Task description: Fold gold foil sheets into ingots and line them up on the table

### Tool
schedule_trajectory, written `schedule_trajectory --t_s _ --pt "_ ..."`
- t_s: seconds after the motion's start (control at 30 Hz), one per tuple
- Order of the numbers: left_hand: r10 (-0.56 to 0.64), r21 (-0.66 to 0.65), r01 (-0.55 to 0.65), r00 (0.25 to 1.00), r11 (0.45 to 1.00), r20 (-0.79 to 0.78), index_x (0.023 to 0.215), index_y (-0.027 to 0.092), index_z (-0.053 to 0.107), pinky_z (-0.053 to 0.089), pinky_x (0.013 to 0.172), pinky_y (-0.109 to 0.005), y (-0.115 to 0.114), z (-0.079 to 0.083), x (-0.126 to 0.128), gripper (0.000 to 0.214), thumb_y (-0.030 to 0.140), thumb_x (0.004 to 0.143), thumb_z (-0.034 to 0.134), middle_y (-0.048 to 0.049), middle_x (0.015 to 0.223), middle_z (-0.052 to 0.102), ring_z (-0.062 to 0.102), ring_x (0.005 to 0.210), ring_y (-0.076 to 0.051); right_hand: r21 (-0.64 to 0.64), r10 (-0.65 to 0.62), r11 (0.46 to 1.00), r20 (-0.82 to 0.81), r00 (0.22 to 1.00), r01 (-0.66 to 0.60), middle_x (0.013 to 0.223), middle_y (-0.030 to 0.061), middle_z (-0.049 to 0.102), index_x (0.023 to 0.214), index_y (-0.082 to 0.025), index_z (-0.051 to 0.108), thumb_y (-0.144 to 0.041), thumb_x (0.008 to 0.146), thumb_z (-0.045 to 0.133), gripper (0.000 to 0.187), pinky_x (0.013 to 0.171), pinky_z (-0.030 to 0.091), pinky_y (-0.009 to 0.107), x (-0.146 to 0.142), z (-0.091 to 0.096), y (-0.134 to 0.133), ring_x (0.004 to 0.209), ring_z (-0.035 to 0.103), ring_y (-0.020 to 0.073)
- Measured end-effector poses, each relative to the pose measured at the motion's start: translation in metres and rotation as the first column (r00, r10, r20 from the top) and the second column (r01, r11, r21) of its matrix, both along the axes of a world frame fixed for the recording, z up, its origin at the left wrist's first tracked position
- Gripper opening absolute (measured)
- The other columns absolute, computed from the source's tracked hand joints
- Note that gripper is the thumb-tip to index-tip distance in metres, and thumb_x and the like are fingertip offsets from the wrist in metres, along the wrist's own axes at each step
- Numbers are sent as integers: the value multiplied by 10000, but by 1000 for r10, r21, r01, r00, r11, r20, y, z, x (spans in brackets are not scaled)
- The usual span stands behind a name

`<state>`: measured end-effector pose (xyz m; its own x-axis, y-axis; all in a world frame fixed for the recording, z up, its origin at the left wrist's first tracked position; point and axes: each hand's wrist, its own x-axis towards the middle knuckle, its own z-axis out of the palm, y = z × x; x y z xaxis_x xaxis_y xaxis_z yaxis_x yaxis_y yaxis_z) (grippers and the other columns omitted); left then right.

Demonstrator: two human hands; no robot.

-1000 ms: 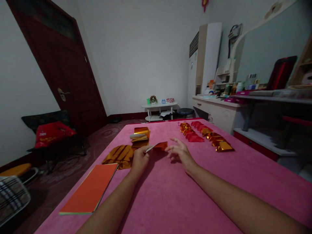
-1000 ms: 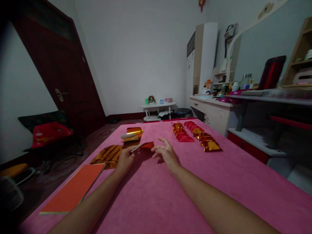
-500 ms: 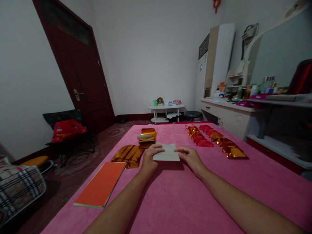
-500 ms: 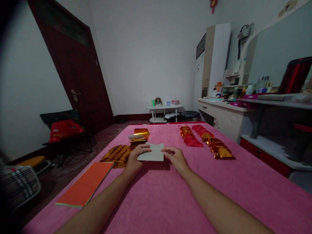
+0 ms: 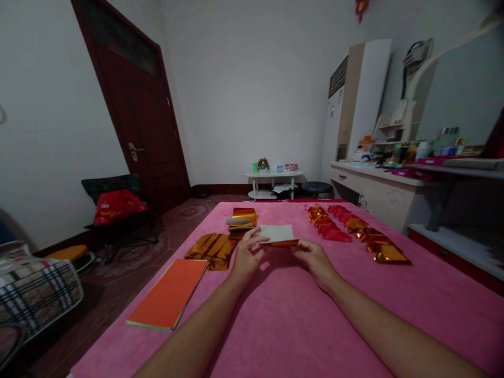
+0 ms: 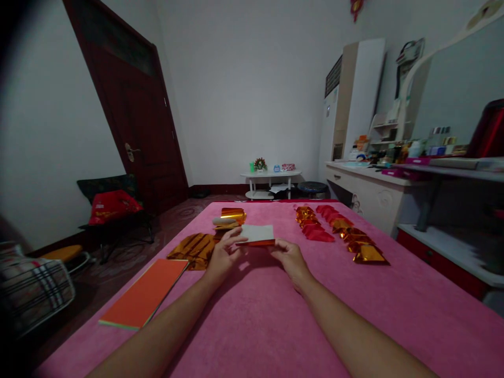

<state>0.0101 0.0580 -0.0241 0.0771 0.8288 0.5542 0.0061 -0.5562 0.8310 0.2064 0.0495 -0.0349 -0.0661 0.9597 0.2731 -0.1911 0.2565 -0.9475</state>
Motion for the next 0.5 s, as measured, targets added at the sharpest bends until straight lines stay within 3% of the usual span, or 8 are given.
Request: schedule_trajectory --t_s 0.1,0.17,0.23,0.33,0.5 --pt "-77 -206 106 987 973 144 949 159 708 515 796 -316 0 -1 0 387 391 643 752 -133 1189 586 593 1025 -245 -56 7 998 -23 1000 -9 809 27 696 838 -180 727 -368 671 734 252 766 473 295 0 -1 -1 777 621 175" --pt "-121 -330 183 972 926 200 980 140 685 516 664 -280 -2 0 0 453 456 658 726 -107 942 670 637 765 -179 -66 9 998 -22 1000 -11 756 24 681 769 -167 717 -391 675 735 243 754 485 295 -1 -1 -3 733 615 164" --pt "-110 -394 184 973 900 202 890 115 687 462 525 -227 -5 0 0 440 484 652 718 -44 681 639 560 539 -110 -74 22 997 -25 999 -24 757 23 676 748 -164 711 -396 670 742 247 734 498 286 -1 0 -4 718 610 155" --pt "-40 -379 96 987 921 153 666 87 661 359 432 -182 -6 1 2 393 466 605 747 13 513 527 426 428 -56 -122 41 991 -33 999 -44 839 35 686 819 -173 716 -423 690 720 282 658 507 259 -1 1 -5 732 608 151" --pt "-44 -340 87 990 936 131 588 90 649 351 453 -188 -6 3 5 347 419 578 758 12 501 534 432 451 -66 -140 -52 989 -38 998 46 797 28 683 805 -178 710 -457 701 693 298 633 486 268 1 -2 -1 711 600 160"
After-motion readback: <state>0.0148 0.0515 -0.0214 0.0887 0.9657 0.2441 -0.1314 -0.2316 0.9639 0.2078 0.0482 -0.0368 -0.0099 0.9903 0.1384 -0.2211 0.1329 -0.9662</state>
